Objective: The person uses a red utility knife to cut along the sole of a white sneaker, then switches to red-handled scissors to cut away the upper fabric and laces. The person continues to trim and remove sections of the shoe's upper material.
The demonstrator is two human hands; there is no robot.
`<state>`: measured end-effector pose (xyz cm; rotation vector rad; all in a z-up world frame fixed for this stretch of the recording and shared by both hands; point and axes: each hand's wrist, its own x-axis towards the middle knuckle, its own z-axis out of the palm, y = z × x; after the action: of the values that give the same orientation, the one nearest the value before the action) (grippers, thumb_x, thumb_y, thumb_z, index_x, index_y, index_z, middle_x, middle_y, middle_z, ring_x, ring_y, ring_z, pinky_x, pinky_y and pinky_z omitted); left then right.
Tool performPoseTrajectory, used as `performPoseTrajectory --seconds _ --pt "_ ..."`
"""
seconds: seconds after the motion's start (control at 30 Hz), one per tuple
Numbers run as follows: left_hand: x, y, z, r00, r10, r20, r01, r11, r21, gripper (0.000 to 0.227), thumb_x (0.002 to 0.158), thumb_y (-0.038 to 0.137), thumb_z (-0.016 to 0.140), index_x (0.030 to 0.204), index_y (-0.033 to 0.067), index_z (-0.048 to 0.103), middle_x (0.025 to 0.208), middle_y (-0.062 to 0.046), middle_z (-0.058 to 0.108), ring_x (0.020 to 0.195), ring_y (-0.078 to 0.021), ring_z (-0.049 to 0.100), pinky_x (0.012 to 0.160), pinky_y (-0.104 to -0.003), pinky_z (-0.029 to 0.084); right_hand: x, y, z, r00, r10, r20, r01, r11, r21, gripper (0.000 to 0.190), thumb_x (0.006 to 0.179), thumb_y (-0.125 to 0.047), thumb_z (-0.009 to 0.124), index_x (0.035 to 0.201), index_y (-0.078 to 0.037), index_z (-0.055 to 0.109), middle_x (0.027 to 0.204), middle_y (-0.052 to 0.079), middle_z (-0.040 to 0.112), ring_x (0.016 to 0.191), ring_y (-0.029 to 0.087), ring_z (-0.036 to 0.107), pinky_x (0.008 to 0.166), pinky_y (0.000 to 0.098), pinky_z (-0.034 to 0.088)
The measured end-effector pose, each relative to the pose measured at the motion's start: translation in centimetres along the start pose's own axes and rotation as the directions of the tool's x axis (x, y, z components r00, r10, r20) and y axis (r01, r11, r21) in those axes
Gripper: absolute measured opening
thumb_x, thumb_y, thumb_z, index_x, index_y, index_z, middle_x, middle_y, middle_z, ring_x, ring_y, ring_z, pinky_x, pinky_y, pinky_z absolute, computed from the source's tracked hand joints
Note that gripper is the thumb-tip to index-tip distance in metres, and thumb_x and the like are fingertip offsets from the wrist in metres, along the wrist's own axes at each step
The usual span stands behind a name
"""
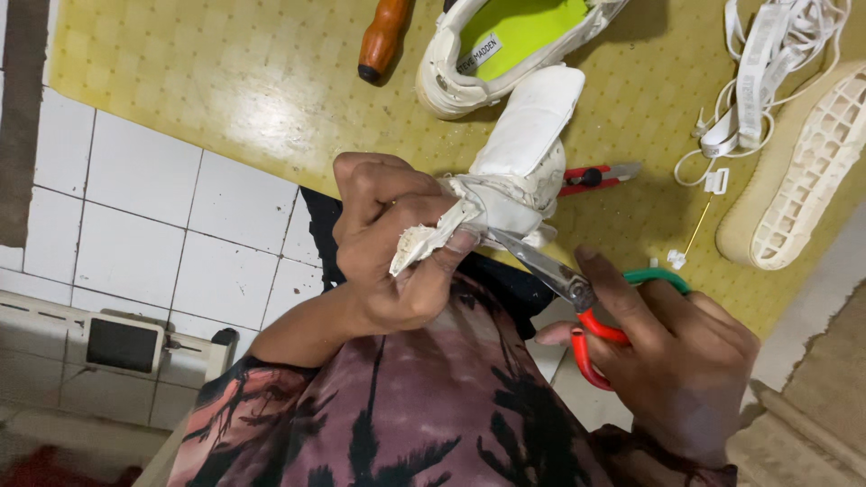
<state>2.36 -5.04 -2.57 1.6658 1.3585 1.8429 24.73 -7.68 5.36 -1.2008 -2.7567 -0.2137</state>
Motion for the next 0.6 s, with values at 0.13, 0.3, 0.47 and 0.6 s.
performPoseTrajectory --seconds 0.13,0.3,0.47,0.6 --pt "0.0 0.0 0.0 1.000 -0.016 0.000 0.016 1.000 -0.014 0.015 0.086 0.016 0.066 0.083 0.0014 0.068 0.085 -0.010 0.059 0.087 -0.0294 0.048 0.082 -0.040 0.042 -0.9 -0.1 0.3 0.985 0.173 0.013 -0.171 0.983 -0.061 0.056 0.094 -0.069 0.081 0.117 -0.018 0.082 0.067 0.001 0.047 0.056 0.021 0.044 0.060 0.0343 0.043" --pt "-0.2 0.2 -0.2 0.999 -0.032 0.037 0.033 0.999 -0.026 0.013 0.085 0.015 0.067 0.082 0.0027 0.070 0.086 -0.009 0.058 0.087 -0.0282 0.048 0.083 -0.039 0.043 -0.3 0.1 -0.1 0.999 -0.021 -0.033 0.017 0.993 -0.117 0.056 0.100 -0.068 0.059 0.104 -0.014 0.075 0.114 -0.012 0.077 0.062 0.018 0.051 0.057 0.0320 0.042" --pt "-0.6 0.0 0.0 0.999 -0.038 0.014 0.038 0.998 -0.042 0.017 0.087 0.020 0.066 0.083 0.0035 0.070 0.085 -0.009 0.058 0.086 -0.0283 0.049 0.084 -0.040 0.043 -0.1 0.2 -0.9 0.998 -0.059 0.027 0.062 0.993 -0.098 0.044 0.103 -0.058 0.069 0.083 -0.020 0.061 0.125 -0.007 0.078 0.062 0.019 0.053 0.058 0.0347 0.042" --pt "-0.7 -0.1 0.0 0.999 -0.033 0.006 0.033 0.998 -0.053 0.017 0.089 0.020 0.066 0.083 0.0038 0.069 0.086 -0.009 0.058 0.087 -0.0282 0.049 0.083 -0.039 0.044 -0.5 -0.4 -0.9 1.000 0.002 0.019 0.000 0.989 -0.146 0.047 0.100 -0.067 0.067 0.103 -0.021 0.076 0.120 -0.014 0.076 0.062 0.018 0.052 0.057 0.0328 0.040"
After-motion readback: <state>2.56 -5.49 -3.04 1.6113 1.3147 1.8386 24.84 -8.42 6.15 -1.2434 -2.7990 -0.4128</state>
